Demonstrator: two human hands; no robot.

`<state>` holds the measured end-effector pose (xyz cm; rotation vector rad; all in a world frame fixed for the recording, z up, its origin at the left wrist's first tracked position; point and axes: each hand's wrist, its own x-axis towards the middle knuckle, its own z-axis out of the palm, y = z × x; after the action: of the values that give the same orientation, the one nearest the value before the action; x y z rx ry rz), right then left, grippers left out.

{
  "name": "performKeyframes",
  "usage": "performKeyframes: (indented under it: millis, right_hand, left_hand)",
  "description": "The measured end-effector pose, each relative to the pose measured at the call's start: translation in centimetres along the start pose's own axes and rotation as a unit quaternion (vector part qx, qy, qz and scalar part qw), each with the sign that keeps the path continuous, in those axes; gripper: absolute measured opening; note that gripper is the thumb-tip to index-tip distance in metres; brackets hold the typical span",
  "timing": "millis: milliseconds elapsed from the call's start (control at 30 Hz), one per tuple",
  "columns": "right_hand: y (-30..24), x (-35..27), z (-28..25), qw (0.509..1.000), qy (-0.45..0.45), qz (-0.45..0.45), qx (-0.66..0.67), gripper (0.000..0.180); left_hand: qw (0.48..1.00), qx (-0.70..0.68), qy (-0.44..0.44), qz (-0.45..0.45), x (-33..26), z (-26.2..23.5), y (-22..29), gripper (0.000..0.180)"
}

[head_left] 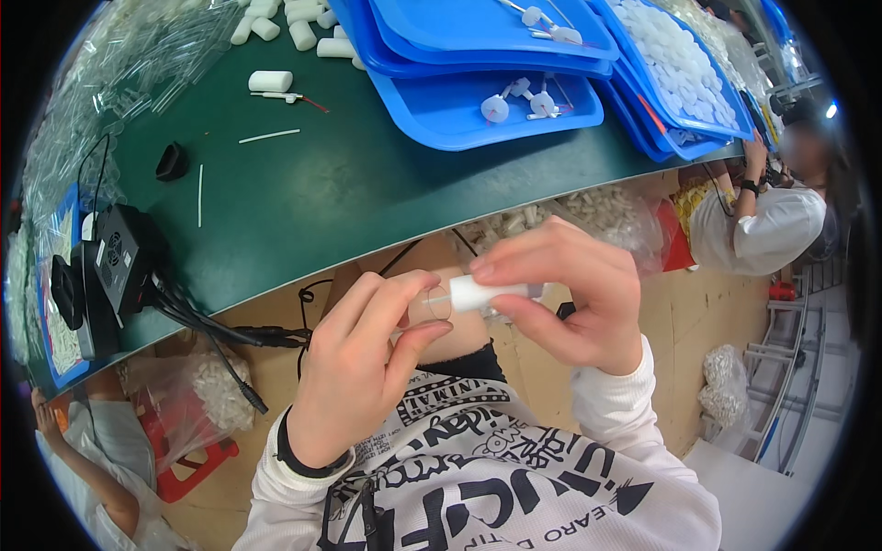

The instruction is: The person repeatedly picks up white cylindrical plastic bodies and small white plastic caps from blue trays on a green table. They insert the caps into the bodies by hand, aligning the parts and pressing them together to form a single unit. The process is repeated continuously for multiple units throughout the clip.

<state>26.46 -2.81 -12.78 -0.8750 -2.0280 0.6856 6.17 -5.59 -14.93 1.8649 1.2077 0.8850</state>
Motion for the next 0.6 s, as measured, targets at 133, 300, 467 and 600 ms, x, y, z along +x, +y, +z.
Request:
performKeyframes:
  millis: [133,300,467,600]
  right_hand:
    - [-0.24,0.33,0.11,1.000,-0.017,-0.004,0.005,0.021]
    - [-0.06,-0.13,0.46,0.999,-0.016,0.017,0.033,0.022]
    - [-0.15,-0.21,0.61,1.000,-0.015,-0.006,0.020,0.021]
    - [-0.01,-0.36,0.71,0.997,-0.030,-0.078,0.000,0.020]
  left_hand:
    - [1.000,0.016,0.015,0.008,-0.10,0.34,-0.13,0.031]
    - [0.996,0.075,0.044,0.033,-0.20,0.86,-0.41,0.034]
    - [0.983,0.153,0.078,0.068,-0.03,1.05,-0.47,0.037]
    - [0.981,0.163,0.072,0.080,-0.17,0.75,-0.38,0.037]
